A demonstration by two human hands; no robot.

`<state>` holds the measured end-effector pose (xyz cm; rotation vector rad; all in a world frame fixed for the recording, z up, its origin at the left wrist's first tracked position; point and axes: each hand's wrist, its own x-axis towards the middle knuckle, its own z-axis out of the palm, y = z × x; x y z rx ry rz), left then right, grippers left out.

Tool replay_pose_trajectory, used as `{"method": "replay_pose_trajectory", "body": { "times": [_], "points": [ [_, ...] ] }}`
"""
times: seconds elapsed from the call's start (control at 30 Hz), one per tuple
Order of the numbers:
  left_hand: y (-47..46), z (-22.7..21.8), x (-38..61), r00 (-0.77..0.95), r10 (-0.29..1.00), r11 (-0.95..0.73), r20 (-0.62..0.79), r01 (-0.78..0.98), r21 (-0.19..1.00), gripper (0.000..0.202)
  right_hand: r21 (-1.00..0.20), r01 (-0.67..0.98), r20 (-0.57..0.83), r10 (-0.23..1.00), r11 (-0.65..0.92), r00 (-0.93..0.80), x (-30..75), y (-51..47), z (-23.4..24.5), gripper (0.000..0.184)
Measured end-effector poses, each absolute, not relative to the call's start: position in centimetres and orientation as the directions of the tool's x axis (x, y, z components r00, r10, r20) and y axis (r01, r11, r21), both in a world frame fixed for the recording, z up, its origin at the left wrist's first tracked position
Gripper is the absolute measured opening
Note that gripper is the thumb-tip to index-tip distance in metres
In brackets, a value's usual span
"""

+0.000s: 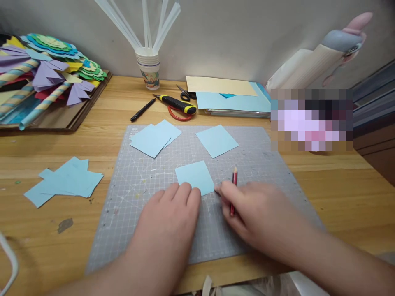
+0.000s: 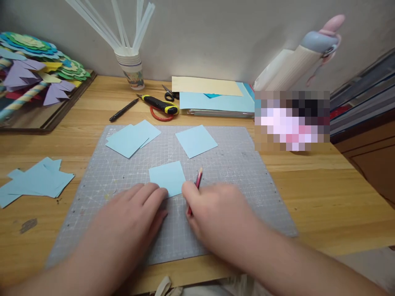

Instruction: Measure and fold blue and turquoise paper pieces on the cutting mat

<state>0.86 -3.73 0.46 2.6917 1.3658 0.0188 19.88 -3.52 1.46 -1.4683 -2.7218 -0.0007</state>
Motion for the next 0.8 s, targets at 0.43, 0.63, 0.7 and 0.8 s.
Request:
{"method": "replay_pose_trajectory", "body": {
  "times": [0.43, 0.63, 0.7, 0.8],
  "points": [
    [-1.6, 0.2, 0.5, 0.56, 0.828, -0.531, 0.035, 0.761, 0.373, 0.018, -0.82, 0.527, -0.137, 0.816, 0.224, -0.561, 20.3, 0.4, -0.1, 0.016],
    [-1.3, 1.7, -0.2, 0.438, 0.831, -0.553, 0.343, 0.595, 0.583, 0.007, -0.945, 0.101, -0.316, 0.798, -0.31, -0.513, 20.1, 1.2, 2.6, 0.024],
    [-1.3, 2.2, -0.4, 0.353, 0.891, -0.442, 0.283, 0.541, 0.715, 0.007, -0.937, 0.051, -0.324, 0.8, -0.347, -0.505, 19.8, 1.3, 3.2, 0.021],
    [-1.4, 2.4, -0.5, 0.261, 0.964, -0.174, 0.056, 0.458, 0.872, 0.014, -0.984, 0.114, -0.169, 0.9, -0.134, -0.402, 19.3, 0.9, 3.5, 0.015]
  ]
}}
